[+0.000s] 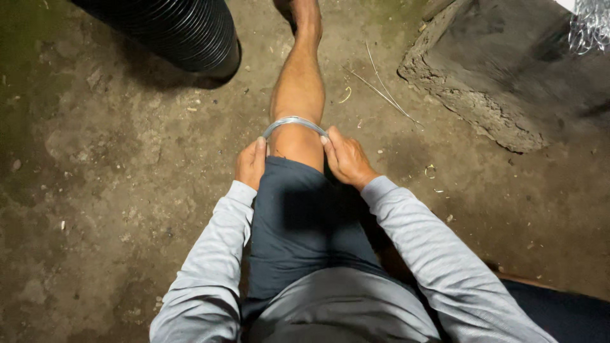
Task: The person sits on the floor and repeatedly bends thin metal wire into loops using their hands. They use pliers to cut the wire from a larger coil and then shape each piece individually.
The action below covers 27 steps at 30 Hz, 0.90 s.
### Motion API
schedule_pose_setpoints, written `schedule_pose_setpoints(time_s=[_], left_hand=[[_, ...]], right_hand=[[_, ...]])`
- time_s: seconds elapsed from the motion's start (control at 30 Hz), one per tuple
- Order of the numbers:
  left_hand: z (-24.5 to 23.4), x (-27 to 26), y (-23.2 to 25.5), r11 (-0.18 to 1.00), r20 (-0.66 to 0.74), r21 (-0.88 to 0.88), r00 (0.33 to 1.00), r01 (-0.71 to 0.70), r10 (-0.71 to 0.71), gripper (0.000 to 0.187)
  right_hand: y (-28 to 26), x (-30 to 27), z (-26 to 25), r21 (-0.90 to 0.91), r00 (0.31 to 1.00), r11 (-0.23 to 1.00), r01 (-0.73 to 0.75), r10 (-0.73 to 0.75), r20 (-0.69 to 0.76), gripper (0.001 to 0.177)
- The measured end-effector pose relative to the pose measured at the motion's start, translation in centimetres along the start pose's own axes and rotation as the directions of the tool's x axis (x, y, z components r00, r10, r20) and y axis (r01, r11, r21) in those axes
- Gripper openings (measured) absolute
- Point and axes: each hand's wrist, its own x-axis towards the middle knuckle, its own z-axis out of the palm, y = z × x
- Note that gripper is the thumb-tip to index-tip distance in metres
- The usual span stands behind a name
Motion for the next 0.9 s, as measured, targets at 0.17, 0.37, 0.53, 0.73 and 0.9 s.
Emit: schedule_pose_setpoints(time_s=[0.17, 0.37, 0.53, 0.73, 0.9], left_hand=[[-0.9, 2.5, 1.1, 0.990, -0.046, 0.114, 0.995, -0.078, 0.083, 0.043], [-0.8, 4.3, 3.5, 0.974, -0.088, 0.155, 0.980, -0.164, 0.179, 0.035], [-2.9, 0.9, 4.7, 0.948, -0.008, 0.197, 0.966, -0.252, 0.258, 0.029], [-3.7, -1.1, 1.9, 0.862, 0.092, 0.282, 0.906, -0.421, 0.412, 0.015], [-1.5, -1.0, -2.7, 0.807, 0.089, 0.288, 0.854, -0.515, 0.513, 0.007]], right_hand=[[1.6, 2.2, -1.0, -0.029, 0.998, 0.997, 0.069, -0.069, 0.000, 0.014], [1.4, 3.7, -0.5, -0.033, 0.999, 0.998, -0.047, 0.047, -0.012, 0.018], [1.3, 1.0, -2.4, -0.051, 0.994, 0.993, 0.109, -0.110, -0.021, 0.009], [2.7, -0.7, -2.3, -0.092, 0.973, 0.988, 0.126, -0.105, 0.206, 0.011], [3.7, -0.7, -0.9, -0.100, 0.959, 0.990, 0.100, -0.069, 0.275, 0.029]])
